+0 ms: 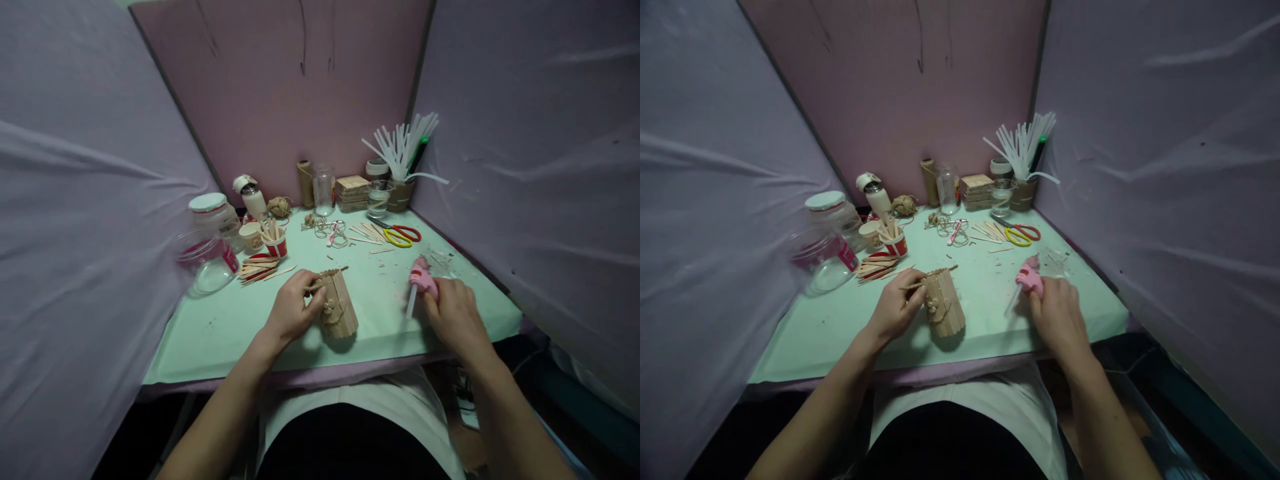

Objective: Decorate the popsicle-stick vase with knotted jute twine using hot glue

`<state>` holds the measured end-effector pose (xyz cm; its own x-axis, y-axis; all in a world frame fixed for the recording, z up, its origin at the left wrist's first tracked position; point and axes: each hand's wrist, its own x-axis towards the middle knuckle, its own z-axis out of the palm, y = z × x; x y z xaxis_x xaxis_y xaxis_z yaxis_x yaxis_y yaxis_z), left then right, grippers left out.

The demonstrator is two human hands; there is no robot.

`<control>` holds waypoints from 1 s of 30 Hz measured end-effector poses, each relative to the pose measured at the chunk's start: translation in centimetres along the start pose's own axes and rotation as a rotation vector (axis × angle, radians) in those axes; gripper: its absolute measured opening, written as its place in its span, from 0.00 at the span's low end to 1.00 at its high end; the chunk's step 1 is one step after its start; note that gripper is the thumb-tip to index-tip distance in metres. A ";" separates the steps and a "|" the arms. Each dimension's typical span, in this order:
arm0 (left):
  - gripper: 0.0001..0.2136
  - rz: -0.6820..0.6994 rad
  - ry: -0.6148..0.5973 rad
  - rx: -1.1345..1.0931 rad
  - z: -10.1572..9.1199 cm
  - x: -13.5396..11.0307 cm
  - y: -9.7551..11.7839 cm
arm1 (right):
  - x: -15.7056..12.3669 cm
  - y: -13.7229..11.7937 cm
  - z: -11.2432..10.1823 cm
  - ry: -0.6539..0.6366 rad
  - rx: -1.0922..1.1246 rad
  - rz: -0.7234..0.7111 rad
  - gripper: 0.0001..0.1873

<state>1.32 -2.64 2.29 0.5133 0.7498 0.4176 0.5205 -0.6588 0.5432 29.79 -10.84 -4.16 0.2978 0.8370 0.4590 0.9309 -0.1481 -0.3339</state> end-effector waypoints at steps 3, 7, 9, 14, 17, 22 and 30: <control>0.10 -0.027 -0.034 0.034 -0.2 0.0 0.1 | 0.6 2.9 0.5 -0.065 -0.324 0.098 0.16; 0.13 -0.016 -0.099 0.045 -0.6 0.0 0.3 | 0.3 2.9 -0.2 -0.037 -0.377 0.127 0.19; 0.14 -0.003 -0.128 0.050 -0.8 0.1 0.5 | 0.2 0.8 -1.0 0.066 -0.248 0.066 0.20; 0.16 0.020 -0.164 0.031 -1.0 0.2 1.1 | 0.7 -8.6 -2.3 0.071 0.435 -0.263 0.18; 0.16 0.030 -0.159 0.027 -1.0 0.1 1.4 | 1.1 -13.1 -1.7 0.099 0.588 -0.282 0.21; 0.11 0.029 -0.164 0.038 -1.0 0.0 1.8 | 1.3 -14.6 -0.2 0.105 0.745 -0.224 0.05; 0.08 0.005 -0.140 0.075 -0.8 0.0 2.0 | 1.0 -13.2 0.5 0.007 1.130 0.132 0.07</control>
<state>1.81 -3.87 3.96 0.6035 0.7340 0.3114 0.5645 -0.6691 0.4833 17.73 -7.77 0.31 0.3834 0.8468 0.3688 0.1702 0.3277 -0.9293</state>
